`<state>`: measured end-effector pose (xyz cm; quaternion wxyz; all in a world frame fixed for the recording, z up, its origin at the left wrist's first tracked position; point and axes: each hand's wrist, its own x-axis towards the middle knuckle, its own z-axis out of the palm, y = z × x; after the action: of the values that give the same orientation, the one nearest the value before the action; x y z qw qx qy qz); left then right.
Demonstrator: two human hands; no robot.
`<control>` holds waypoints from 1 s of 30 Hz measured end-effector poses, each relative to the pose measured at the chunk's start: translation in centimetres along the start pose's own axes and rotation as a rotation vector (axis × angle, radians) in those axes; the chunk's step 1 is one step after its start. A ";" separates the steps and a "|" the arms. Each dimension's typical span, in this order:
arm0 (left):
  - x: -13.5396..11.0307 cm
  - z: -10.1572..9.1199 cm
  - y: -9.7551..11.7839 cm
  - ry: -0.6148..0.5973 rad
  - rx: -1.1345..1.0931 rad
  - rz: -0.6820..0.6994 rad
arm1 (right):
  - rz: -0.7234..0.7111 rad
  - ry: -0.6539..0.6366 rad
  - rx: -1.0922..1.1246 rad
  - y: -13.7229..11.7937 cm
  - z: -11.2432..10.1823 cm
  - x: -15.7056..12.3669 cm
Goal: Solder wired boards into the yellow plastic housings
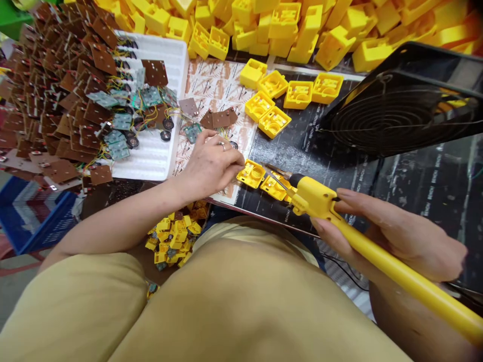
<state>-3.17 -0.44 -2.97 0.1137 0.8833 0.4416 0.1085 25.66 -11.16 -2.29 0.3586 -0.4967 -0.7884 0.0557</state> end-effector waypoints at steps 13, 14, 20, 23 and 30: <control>0.1 -0.2 0.7 -0.076 -0.137 -0.103 | -0.071 -0.005 -0.061 -0.4 -0.2 0.4; 0.1 -0.1 0.8 -0.055 -0.080 -0.084 | -0.090 -0.011 -0.045 -0.3 -0.2 0.5; 0.7 0.4 1.2 -0.014 0.092 -0.024 | -0.187 0.014 0.023 -0.4 0.5 0.4; 1.0 0.3 1.2 -0.035 0.125 -0.002 | -0.219 0.044 0.069 -0.6 1.2 0.2; 1.4 0.6 1.0 -0.047 0.118 0.014 | -0.249 0.061 0.020 -0.7 2.0 0.6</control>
<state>-1.45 0.07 -3.09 0.0708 0.8939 0.4383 0.0623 23.75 -10.43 -3.19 0.3914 -0.3929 -0.8321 0.0035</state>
